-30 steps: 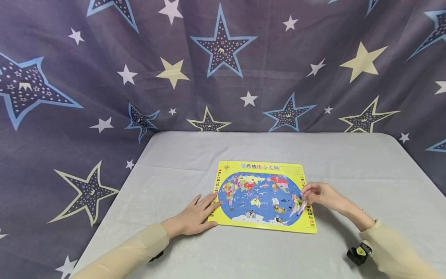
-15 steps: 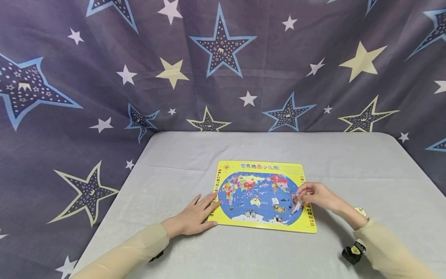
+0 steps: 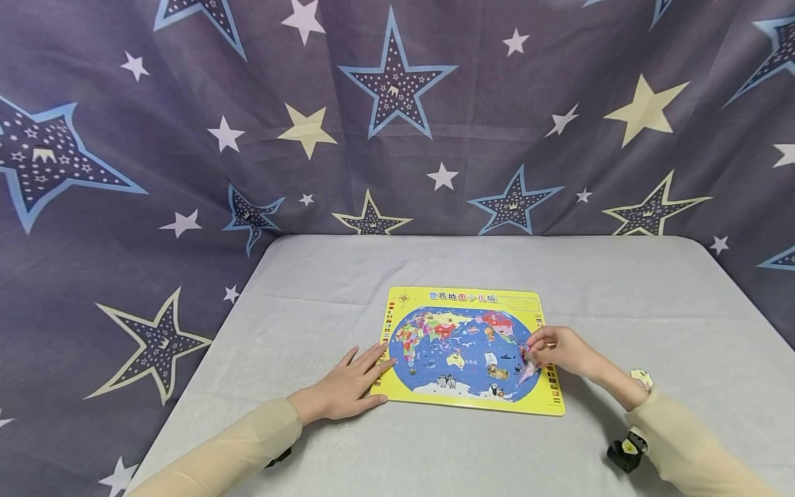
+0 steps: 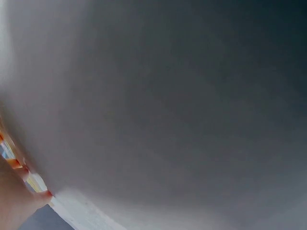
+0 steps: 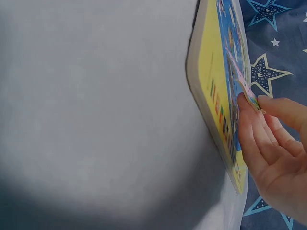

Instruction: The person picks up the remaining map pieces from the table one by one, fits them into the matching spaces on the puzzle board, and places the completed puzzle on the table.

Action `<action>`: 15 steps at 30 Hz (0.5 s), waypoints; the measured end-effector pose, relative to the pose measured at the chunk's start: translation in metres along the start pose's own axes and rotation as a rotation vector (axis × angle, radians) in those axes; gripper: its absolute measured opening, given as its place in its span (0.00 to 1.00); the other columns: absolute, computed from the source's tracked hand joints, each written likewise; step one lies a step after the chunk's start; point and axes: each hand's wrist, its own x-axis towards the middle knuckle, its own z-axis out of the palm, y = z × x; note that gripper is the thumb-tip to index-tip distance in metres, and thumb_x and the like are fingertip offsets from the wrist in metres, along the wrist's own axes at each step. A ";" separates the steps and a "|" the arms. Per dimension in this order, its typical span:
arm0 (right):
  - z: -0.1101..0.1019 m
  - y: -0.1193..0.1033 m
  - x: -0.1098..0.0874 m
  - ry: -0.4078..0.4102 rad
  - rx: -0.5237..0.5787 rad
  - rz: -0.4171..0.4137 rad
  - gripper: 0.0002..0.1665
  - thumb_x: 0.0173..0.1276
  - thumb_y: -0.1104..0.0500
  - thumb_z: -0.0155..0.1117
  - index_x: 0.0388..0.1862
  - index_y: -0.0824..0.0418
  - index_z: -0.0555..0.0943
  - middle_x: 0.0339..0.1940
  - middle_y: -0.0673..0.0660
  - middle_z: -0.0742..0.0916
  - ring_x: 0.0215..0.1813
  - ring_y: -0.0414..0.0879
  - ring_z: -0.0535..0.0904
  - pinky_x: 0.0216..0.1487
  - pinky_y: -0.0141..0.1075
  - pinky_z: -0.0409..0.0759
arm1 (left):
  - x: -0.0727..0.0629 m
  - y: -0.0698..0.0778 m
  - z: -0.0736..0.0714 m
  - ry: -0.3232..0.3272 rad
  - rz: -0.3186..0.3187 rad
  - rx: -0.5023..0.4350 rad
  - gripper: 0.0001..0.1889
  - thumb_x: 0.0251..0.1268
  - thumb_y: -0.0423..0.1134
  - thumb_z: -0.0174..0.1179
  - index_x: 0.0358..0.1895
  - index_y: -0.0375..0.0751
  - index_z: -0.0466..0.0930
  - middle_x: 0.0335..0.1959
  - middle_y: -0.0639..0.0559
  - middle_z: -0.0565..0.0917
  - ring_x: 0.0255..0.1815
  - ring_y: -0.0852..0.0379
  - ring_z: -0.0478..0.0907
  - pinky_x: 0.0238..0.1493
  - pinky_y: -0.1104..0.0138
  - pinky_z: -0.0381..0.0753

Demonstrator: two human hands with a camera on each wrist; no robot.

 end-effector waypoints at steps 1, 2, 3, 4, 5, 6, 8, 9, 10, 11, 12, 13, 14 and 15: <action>0.000 0.000 0.000 -0.004 0.000 -0.005 0.12 0.57 0.71 0.57 0.39 0.78 0.72 0.28 0.60 0.80 0.28 0.46 0.78 0.31 0.35 0.80 | 0.000 0.000 0.000 -0.001 0.000 0.001 0.34 0.64 0.62 0.36 0.70 0.50 0.47 0.71 0.47 0.42 0.70 0.53 0.39 0.65 0.50 0.42; 0.001 0.000 0.000 -0.008 0.002 -0.010 0.12 0.58 0.71 0.56 0.40 0.79 0.73 0.28 0.61 0.80 0.28 0.47 0.79 0.32 0.35 0.80 | 0.000 0.000 0.000 -0.001 0.000 0.002 0.34 0.64 0.62 0.35 0.70 0.50 0.47 0.71 0.47 0.42 0.70 0.53 0.39 0.65 0.50 0.42; 0.000 0.000 0.000 -0.015 -0.002 -0.020 0.14 0.58 0.71 0.56 0.41 0.80 0.73 0.29 0.61 0.80 0.29 0.47 0.79 0.32 0.35 0.80 | 0.000 0.000 0.000 -0.001 0.000 0.002 0.34 0.64 0.62 0.35 0.70 0.50 0.47 0.71 0.47 0.42 0.70 0.53 0.39 0.65 0.50 0.42; 0.000 0.000 0.000 -0.017 -0.006 -0.025 0.14 0.58 0.71 0.57 0.42 0.80 0.73 0.29 0.62 0.80 0.29 0.48 0.79 0.32 0.35 0.80 | 0.000 0.000 0.000 -0.001 0.001 0.002 0.34 0.64 0.62 0.35 0.70 0.50 0.47 0.71 0.47 0.42 0.70 0.53 0.39 0.65 0.50 0.42; 0.000 0.000 -0.001 -0.024 -0.016 -0.036 0.15 0.58 0.71 0.57 0.43 0.80 0.73 0.29 0.62 0.80 0.29 0.48 0.79 0.32 0.35 0.80 | 0.000 0.000 0.000 0.000 0.002 0.001 0.34 0.64 0.62 0.35 0.70 0.50 0.47 0.71 0.47 0.42 0.70 0.53 0.39 0.65 0.50 0.42; 0.000 0.000 0.000 -0.027 -0.024 -0.041 0.16 0.58 0.71 0.57 0.44 0.79 0.74 0.30 0.62 0.81 0.29 0.47 0.79 0.32 0.35 0.80 | 0.000 0.000 0.000 0.000 0.002 0.002 0.34 0.64 0.62 0.35 0.70 0.50 0.47 0.71 0.48 0.42 0.70 0.53 0.39 0.65 0.50 0.42; 0.000 0.001 0.000 -0.031 -0.055 -0.061 0.16 0.57 0.71 0.57 0.45 0.78 0.75 0.30 0.62 0.81 0.29 0.47 0.79 0.32 0.34 0.79 | 0.000 0.000 0.000 0.000 0.002 0.002 0.34 0.64 0.62 0.35 0.70 0.50 0.47 0.71 0.48 0.42 0.70 0.53 0.39 0.65 0.50 0.42; -0.001 0.002 0.000 -0.033 -0.070 -0.070 0.16 0.57 0.71 0.57 0.45 0.78 0.75 0.30 0.62 0.82 0.30 0.46 0.79 0.32 0.33 0.79 | 0.000 0.000 0.000 0.000 0.002 0.003 0.34 0.64 0.62 0.35 0.70 0.50 0.47 0.71 0.48 0.42 0.70 0.53 0.39 0.65 0.50 0.42; -0.001 0.003 0.001 -0.034 -0.080 -0.077 0.16 0.57 0.70 0.57 0.44 0.78 0.76 0.30 0.62 0.82 0.30 0.46 0.79 0.31 0.33 0.79 | 0.000 0.000 0.000 -0.001 0.001 0.005 0.34 0.64 0.62 0.35 0.70 0.50 0.47 0.71 0.48 0.42 0.70 0.53 0.39 0.65 0.50 0.41; 0.000 0.004 0.001 -0.036 -0.088 -0.081 0.16 0.57 0.70 0.58 0.44 0.77 0.76 0.30 0.62 0.82 0.30 0.45 0.79 0.31 0.33 0.79 | 0.000 0.000 0.000 -0.002 0.000 0.006 0.34 0.64 0.62 0.35 0.70 0.50 0.47 0.71 0.48 0.42 0.70 0.53 0.39 0.65 0.50 0.41; 0.000 0.004 0.001 -0.036 -0.095 -0.082 0.15 0.57 0.70 0.57 0.44 0.77 0.76 0.30 0.61 0.82 0.29 0.45 0.79 0.31 0.32 0.79 | 0.000 0.000 0.000 -0.003 -0.001 0.007 0.34 0.64 0.62 0.35 0.70 0.50 0.47 0.71 0.48 0.41 0.70 0.53 0.39 0.65 0.50 0.41; 0.000 0.005 0.002 -0.035 -0.100 -0.082 0.15 0.57 0.71 0.57 0.43 0.77 0.77 0.29 0.61 0.83 0.29 0.45 0.78 0.31 0.32 0.79 | 0.000 0.000 0.000 -0.003 -0.001 0.008 0.34 0.64 0.62 0.35 0.70 0.50 0.47 0.71 0.48 0.41 0.70 0.53 0.39 0.65 0.50 0.41; 0.000 0.005 0.002 -0.035 -0.105 -0.081 0.15 0.57 0.71 0.57 0.43 0.77 0.77 0.29 0.61 0.83 0.29 0.45 0.78 0.31 0.32 0.79 | 0.000 0.000 0.000 -0.003 -0.001 0.007 0.34 0.64 0.62 0.35 0.70 0.50 0.47 0.71 0.48 0.41 0.70 0.53 0.39 0.65 0.50 0.41; 0.000 0.005 0.002 -0.034 -0.112 -0.078 0.15 0.57 0.71 0.57 0.43 0.77 0.77 0.28 0.60 0.82 0.28 0.45 0.78 0.30 0.32 0.79 | 0.000 0.000 0.000 -0.002 -0.001 0.007 0.34 0.64 0.62 0.35 0.70 0.50 0.47 0.71 0.48 0.41 0.70 0.53 0.39 0.65 0.50 0.41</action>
